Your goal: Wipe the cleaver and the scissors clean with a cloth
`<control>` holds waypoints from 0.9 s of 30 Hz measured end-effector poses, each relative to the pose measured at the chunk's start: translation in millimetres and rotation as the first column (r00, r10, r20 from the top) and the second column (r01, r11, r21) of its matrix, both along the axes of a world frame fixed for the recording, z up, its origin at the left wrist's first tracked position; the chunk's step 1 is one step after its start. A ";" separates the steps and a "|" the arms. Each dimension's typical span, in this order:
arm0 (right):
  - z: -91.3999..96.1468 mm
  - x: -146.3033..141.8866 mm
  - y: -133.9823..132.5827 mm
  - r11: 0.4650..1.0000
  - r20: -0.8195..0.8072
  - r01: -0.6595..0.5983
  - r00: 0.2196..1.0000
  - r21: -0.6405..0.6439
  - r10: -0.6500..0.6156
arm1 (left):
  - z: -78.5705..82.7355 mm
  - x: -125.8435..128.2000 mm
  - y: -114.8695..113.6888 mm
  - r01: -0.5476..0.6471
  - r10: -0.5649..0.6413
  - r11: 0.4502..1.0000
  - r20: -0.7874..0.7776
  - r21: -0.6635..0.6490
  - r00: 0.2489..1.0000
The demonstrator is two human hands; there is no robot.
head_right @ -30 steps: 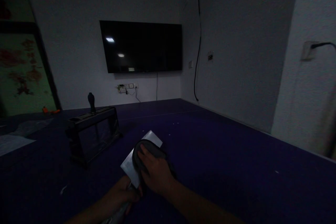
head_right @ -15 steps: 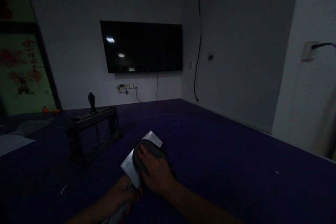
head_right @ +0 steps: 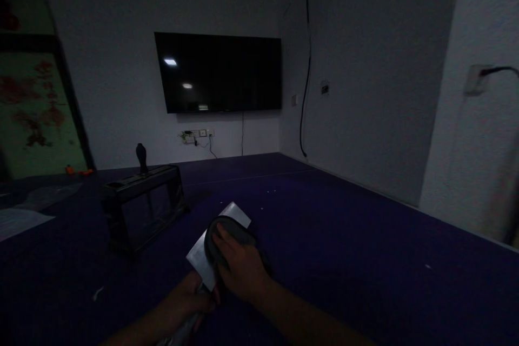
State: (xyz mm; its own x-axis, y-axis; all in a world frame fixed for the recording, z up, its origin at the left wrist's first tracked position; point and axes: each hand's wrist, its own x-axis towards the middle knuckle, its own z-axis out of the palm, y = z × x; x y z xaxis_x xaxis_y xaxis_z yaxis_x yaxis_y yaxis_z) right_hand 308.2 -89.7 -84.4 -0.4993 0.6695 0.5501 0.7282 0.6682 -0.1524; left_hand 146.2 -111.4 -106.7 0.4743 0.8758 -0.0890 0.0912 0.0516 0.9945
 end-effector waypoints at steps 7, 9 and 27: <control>-0.2 -0.1 -0.1 1.000 -0.004 -0.003 1.000 0.005 0.003 | 3.1 1.0 -3.1 0.005 -0.005 1.000 0.002 -0.013 1.000; -0.9 -0.3 0.2 1.000 -0.004 0.002 1.000 0.002 -0.002 | 4.8 0.6 -3.3 -0.002 0.002 1.000 0.000 -0.003 1.000; -0.7 0.1 0.1 1.000 -0.016 -0.005 1.000 0.013 0.005 | 5.3 1.1 -2.3 0.005 -0.005 1.000 0.004 -0.018 1.000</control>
State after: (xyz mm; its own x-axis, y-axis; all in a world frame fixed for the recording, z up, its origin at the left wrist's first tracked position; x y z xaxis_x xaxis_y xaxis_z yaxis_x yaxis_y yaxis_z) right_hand 308.3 -89.5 -85.2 -0.4937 0.6597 0.5666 0.7220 0.6741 -0.1558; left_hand 147.3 -113.7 -101.4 0.4787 0.8719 -0.1031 0.0877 0.0694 0.9937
